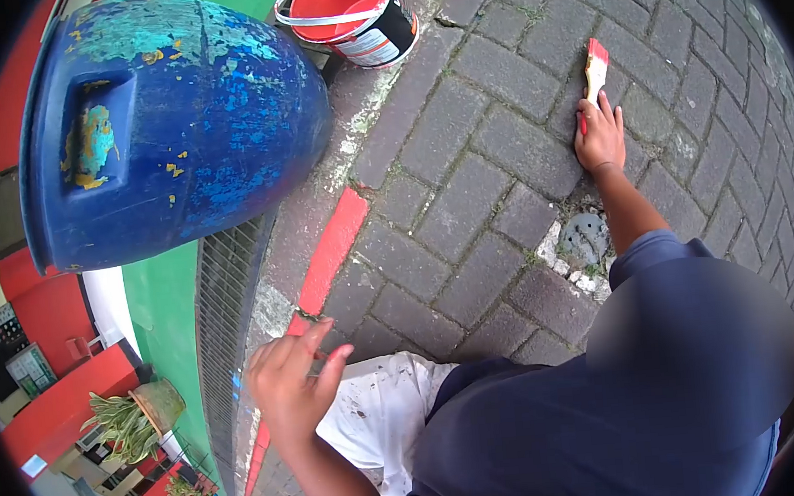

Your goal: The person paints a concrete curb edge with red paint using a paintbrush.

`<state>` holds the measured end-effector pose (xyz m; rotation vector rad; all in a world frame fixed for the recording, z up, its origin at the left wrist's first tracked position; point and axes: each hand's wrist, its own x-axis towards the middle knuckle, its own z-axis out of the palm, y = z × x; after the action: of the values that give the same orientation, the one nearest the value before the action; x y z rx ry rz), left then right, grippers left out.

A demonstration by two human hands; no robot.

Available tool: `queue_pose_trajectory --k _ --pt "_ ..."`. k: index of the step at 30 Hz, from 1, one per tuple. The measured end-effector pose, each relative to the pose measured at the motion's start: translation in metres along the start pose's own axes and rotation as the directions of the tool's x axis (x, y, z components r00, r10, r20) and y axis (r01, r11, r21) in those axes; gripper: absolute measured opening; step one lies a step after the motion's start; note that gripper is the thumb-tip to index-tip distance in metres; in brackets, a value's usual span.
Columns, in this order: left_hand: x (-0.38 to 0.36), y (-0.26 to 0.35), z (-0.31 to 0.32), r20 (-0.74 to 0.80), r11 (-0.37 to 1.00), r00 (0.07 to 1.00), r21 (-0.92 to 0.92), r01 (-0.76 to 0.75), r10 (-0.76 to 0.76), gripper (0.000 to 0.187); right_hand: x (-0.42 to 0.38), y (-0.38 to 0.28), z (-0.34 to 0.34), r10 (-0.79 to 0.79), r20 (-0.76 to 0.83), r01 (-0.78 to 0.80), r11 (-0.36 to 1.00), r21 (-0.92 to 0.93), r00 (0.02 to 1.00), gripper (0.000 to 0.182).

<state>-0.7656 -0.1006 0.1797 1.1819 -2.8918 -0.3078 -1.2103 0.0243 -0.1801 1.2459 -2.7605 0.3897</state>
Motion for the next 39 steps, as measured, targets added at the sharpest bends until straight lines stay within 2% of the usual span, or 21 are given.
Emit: queue_pose_trajectory --k 2,5,8,9,11,14,17,20,21,24,26,28,31,34,35,38,39 --pt "0.029 -0.001 -0.001 0.017 0.998 0.999 -0.047 -0.046 0.047 0.031 0.0 0.0 0.001 -0.016 0.024 0.015 1.0 0.006 1.0 0.031" --pt "0.075 -0.007 0.003 0.025 0.985 0.994 -0.135 0.109 -0.107 0.029 0.003 0.0 -0.002 -0.017 0.019 0.017 1.0 0.002 1.0 0.033" --pt "0.131 -0.011 0.033 0.015 0.953 0.993 -0.279 0.117 -0.117 0.027 0.005 0.0 -0.004 -0.056 0.05 0.056 0.998 0.005 0.997 0.034" --pt "0.15 -0.004 0.046 0.057 0.944 0.993 -0.308 0.119 -0.107 0.026 0.006 0.001 -0.003 -0.063 0.065 0.062 0.998 0.006 0.996 0.035" --pt "0.195 0.012 0.068 0.128 0.927 0.99 -0.359 0.107 -0.064 0.025 0.005 0.003 0.0 -0.074 0.067 0.073 0.997 0.021 0.995 0.036" --pt "0.251 0.035 0.095 0.3 0.906 0.932 -0.419 -0.061 0.202 0.022 0.007 -0.001 -0.007 -0.07 0.124 0.069 0.998 0.012 0.99 0.038" --pt "0.281 0.048 0.107 0.15 0.884 0.913 -0.349 -0.311 0.38 0.018 0.01 -0.001 -0.007 -0.077 0.137 0.074 0.997 0.029 0.988 0.038" --pt "0.286 0.07 0.067 0.048 0.936 0.987 -0.329 -0.128 0.152 0.018 0.006 0.001 -0.01 -0.073 0.176 0.07 0.997 0.023 0.982 0.04" --pt "0.278 0.075 0.053 0.094 0.962 0.995 -0.274 0.0 0.026 0.021 0.007 -0.001 -0.01 -0.072 0.176 0.068 0.997 0.03 0.982 0.04" --pt "0.229 0.082 0.036 0.011 0.983 1.0 -0.184 -0.01 0.013 0.027 0.007 -0.002 -0.014 -0.057 0.193 0.049 0.998 0.045 0.979 0.039" --pt "0.185 0.102 0.026 -0.001 0.995 0.999 -0.089 0.053 -0.053 0.032 0.007 0.0 -0.012 -0.052 0.223 0.053 0.999 0.002 0.973 0.04" --pt "0.137 0.115 0.032 -0.123 0.975 0.983 -0.192 0.111 -0.136 0.042 0.007 -0.001 -0.017 -0.043 0.259 0.042 0.999 0.008 0.965 0.042" --pt "0.081 0.143 0.027 -0.123 0.957 0.961 -0.188 0.221 -0.246 0.034 0.007 -0.002 -0.022 -0.048 0.242 0.045 0.999 0.019 0.969 0.042" --pt "0.043 0.168 0.016 -0.207 0.918 0.914 -0.271 0.29 -0.35 0.032 0.006 0.0 -0.027 -0.046 0.265 0.034 0.998 0.049 0.963 0.038" --pt "0.032 0.176 0.003 -0.191 0.926 0.919 -0.231 0.299 -0.345 0.034 0.008 0.0 -0.031 -0.036 0.309 0.022 0.999 0.047 0.951 0.037" --pt "0.006 0.183 -0.017 -0.285 0.898 0.877 -0.334 0.288 -0.387 0.033 0.007 0.001 -0.033 -0.055 0.283 0.034 0.996 0.077 0.958 0.037" --pt "0.0 0.186 -0.025 -0.291 0.878 0.861 -0.371 0.301 -0.418 0.032 0.009 0.001 -0.041 -0.053 0.339 0.027 0.996 0.081 0.939 0.038"
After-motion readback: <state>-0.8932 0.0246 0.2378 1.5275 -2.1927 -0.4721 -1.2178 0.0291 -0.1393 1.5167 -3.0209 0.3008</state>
